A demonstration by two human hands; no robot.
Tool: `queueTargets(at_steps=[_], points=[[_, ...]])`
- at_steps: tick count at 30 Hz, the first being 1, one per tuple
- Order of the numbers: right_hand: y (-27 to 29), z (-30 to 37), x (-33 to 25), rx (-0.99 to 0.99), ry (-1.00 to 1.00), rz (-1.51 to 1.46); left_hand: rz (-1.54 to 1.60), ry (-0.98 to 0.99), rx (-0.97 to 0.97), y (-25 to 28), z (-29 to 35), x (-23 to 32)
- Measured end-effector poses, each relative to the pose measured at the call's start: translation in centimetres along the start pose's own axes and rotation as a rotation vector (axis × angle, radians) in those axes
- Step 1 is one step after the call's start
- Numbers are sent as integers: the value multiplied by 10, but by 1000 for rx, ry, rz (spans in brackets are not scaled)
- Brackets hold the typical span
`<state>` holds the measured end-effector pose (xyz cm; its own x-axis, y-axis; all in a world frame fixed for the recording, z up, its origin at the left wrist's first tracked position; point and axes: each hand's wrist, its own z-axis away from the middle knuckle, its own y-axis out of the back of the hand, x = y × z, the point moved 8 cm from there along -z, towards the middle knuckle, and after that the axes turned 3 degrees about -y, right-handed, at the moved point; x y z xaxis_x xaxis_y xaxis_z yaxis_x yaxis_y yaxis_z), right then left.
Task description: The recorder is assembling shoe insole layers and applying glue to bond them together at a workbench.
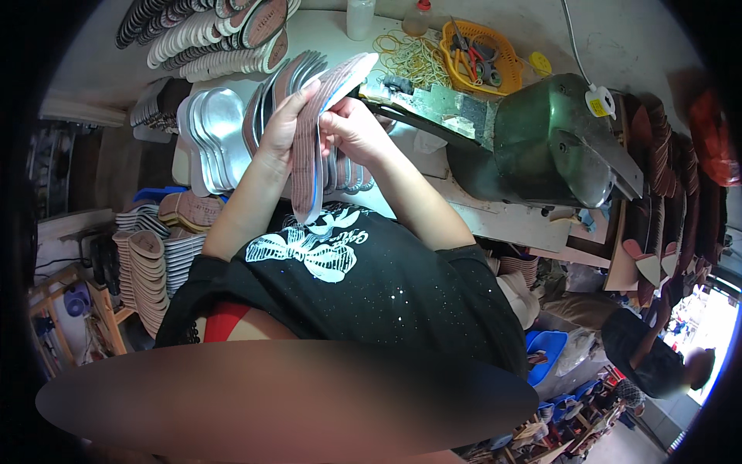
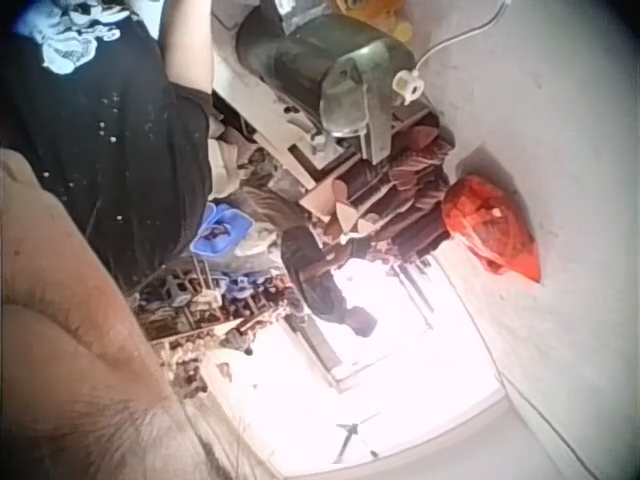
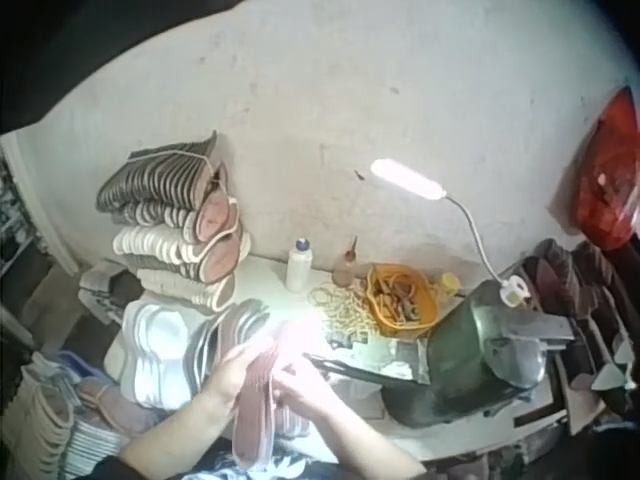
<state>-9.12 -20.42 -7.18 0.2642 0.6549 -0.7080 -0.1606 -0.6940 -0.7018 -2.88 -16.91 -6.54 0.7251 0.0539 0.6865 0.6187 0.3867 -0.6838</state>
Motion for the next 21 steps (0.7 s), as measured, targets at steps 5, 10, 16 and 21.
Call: queueTargets(at_steps=[5,10,16,21], points=[[-18,-1,-25,136,-169,293,-50,-41,-97,8,-6,5],[-17,4,-43,255,-165,699,-537,-488,-12,4,3,59],[-15,11,-57,280,-61,915,-605,-423,-84,-19,6,52],[-4,22,-40,209,-157,516,-155,-233,-109,-23,3,25]])
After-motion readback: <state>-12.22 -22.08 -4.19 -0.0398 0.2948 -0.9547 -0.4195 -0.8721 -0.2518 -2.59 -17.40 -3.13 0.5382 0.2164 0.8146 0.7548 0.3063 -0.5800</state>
